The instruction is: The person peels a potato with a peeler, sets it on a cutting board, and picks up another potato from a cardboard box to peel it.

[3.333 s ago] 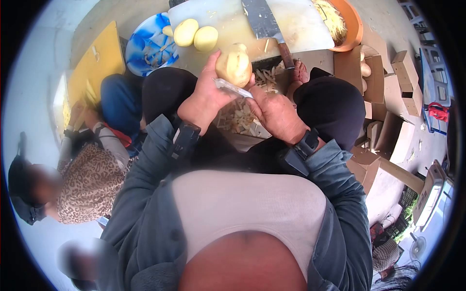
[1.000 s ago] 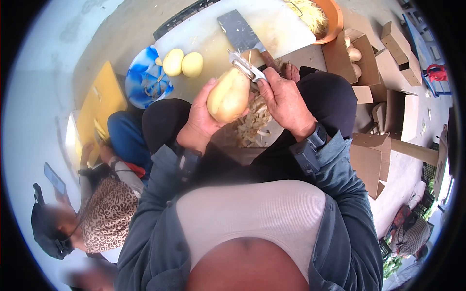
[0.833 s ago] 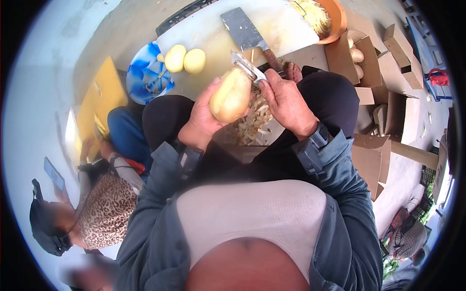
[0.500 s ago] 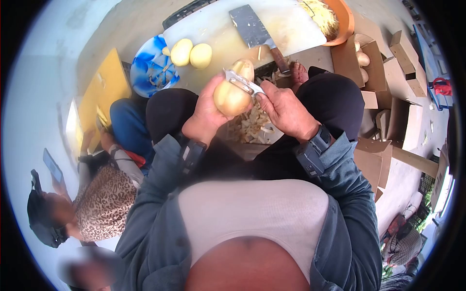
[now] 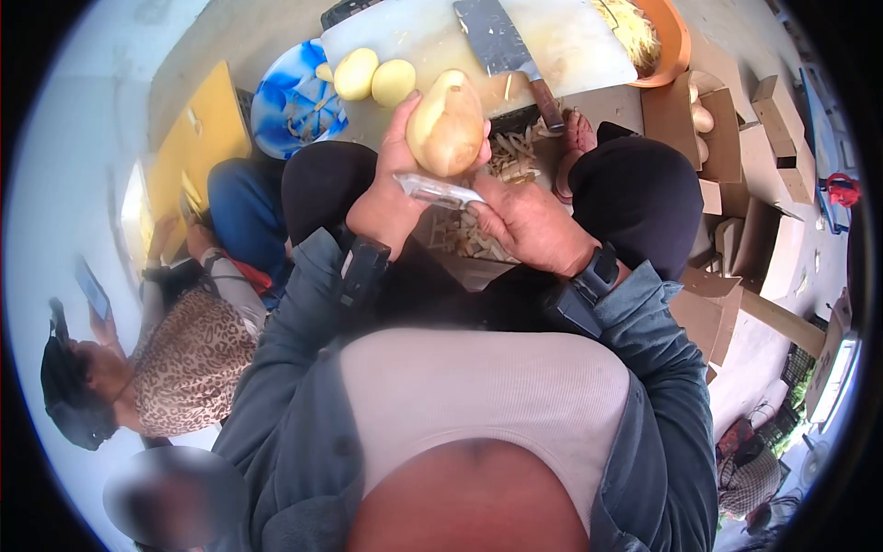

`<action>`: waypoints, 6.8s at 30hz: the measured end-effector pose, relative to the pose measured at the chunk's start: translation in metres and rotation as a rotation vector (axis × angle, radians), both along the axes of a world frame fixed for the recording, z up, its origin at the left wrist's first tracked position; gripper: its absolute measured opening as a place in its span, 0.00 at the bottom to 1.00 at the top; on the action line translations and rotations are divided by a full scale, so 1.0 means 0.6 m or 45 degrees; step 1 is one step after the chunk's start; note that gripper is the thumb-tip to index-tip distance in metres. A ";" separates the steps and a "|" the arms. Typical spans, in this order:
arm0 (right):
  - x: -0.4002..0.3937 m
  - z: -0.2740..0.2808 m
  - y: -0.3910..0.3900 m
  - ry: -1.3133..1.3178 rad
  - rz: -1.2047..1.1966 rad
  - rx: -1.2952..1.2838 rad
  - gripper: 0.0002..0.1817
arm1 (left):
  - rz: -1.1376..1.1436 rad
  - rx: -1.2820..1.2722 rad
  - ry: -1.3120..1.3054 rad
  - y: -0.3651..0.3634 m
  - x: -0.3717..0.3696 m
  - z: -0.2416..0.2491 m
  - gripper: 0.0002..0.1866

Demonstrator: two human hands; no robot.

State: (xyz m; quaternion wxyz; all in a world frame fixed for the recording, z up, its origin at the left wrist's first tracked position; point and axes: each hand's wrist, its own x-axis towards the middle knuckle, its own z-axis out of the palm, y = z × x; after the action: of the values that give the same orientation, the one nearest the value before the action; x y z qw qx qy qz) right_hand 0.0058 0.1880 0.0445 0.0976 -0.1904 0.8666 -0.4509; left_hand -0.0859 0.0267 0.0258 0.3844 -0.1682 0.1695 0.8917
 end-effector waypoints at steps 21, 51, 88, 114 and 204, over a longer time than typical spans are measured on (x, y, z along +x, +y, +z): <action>-0.040 -0.006 0.023 -0.198 -0.775 -0.204 0.19 | -0.011 -0.207 0.236 0.009 0.023 0.003 0.27; -0.028 0.014 0.048 0.251 -0.351 0.137 0.11 | -0.303 0.015 0.109 -0.021 0.025 -0.013 0.28; -0.038 -0.004 0.033 0.465 -0.702 0.006 0.14 | -0.016 -0.061 0.217 -0.005 0.013 -0.006 0.30; -0.018 -0.019 0.012 0.146 -0.185 0.043 0.08 | 0.181 -0.401 0.138 0.008 0.007 -0.013 0.21; -0.018 0.000 0.013 0.024 -0.228 -0.178 0.07 | 0.193 -0.388 -0.041 -0.014 0.002 -0.009 0.25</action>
State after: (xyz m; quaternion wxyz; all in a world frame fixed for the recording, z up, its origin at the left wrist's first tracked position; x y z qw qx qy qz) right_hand -0.0049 0.1956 0.0448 0.0351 -0.1227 0.8474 -0.5154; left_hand -0.0845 0.0182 0.0206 0.2888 -0.2513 0.2834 0.8793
